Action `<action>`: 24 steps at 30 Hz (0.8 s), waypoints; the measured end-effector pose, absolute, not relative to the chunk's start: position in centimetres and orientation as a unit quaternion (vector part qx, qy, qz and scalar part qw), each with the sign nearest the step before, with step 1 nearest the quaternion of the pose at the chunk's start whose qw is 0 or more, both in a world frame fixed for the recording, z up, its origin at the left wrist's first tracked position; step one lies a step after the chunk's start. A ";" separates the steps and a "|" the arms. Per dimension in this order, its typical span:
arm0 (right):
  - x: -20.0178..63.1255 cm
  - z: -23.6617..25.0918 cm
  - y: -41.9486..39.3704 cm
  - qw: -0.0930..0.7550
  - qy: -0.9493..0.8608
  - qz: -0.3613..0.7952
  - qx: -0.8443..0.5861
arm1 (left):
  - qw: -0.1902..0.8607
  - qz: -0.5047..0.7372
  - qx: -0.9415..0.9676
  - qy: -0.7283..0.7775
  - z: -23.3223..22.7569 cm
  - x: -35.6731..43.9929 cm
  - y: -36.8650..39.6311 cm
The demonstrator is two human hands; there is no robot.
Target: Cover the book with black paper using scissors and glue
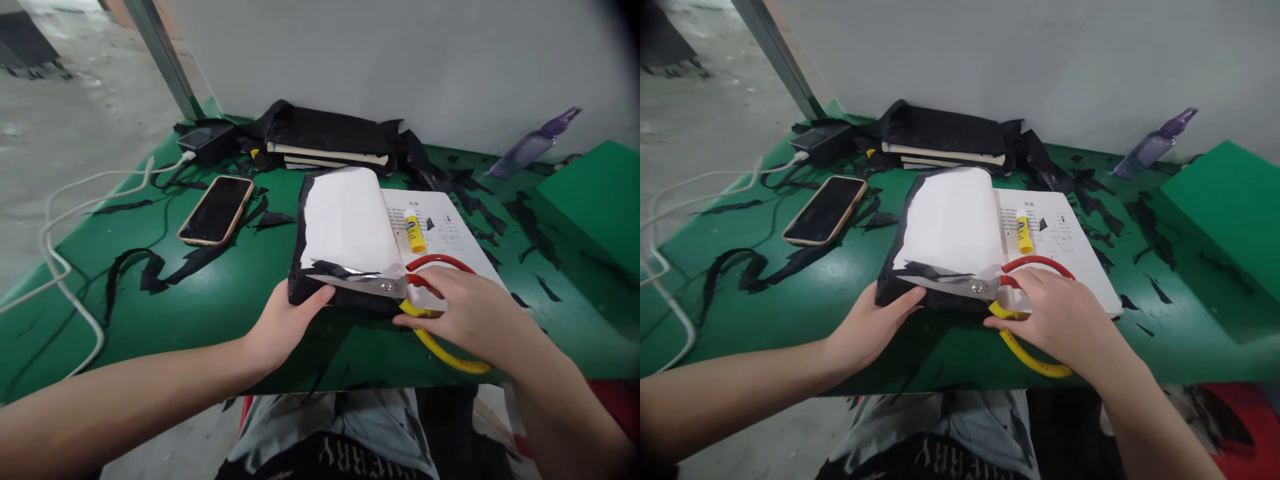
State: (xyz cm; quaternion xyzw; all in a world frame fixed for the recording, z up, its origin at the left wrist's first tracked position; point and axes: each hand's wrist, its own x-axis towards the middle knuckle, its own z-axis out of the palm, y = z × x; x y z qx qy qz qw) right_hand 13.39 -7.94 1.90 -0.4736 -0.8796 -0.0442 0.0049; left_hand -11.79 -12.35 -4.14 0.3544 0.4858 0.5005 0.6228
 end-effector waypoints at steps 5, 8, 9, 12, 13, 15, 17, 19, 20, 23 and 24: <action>13.4 1.9 -7.6 0.010 -0.880 -0.045 -0.472 | 0.623 0.500 0.350 0.489 -4.1 -11.9 -12.3; 13.5 1.8 -7.5 0.013 -0.881 -0.044 -0.471 | 0.623 0.501 0.351 0.488 -4.0 -11.9 -12.3; 13.6 1.8 -7.5 0.013 -0.882 -0.045 -0.470 | 0.624 0.500 0.351 0.487 -4.0 -11.9 -12.3; 13.7 1.6 -7.5 0.017 -0.882 -0.054 -0.468 | 0.630 0.497 0.348 0.486 -3.9 -11.8 -12.3; 13.7 1.6 -7.5 0.020 -0.881 -0.059 -0.468 | 0.631 0.496 0.347 0.486 -3.9 -11.8 -12.3; 13.7 1.5 -7.5 0.024 -0.881 -0.067 -0.467 | 0.630 0.496 0.345 0.487 -3.9 -11.8 -12.3; 13.7 1.5 -7.6 0.029 -0.883 -0.070 -0.463 | 0.627 0.497 0.343 0.493 -3.9 -11.8 -12.4; 13.6 1.5 -7.6 0.034 -0.885 -0.077 -0.459 | 0.626 0.495 0.339 0.497 -4.0 -11.8 -12.4; 13.6 1.5 -7.6 0.037 -0.885 -0.081 -0.456 | 0.627 0.494 0.337 0.499 -4.0 -11.8 -12.4; 13.6 1.5 -7.6 0.041 -0.885 -0.092 -0.455 | 0.627 0.492 0.336 0.501 -3.9 -11.8 -12.4; 13.6 1.5 -7.6 0.041 -0.885 -0.092 -0.454 | 0.626 0.492 0.335 0.503 -3.9 -11.8 -12.4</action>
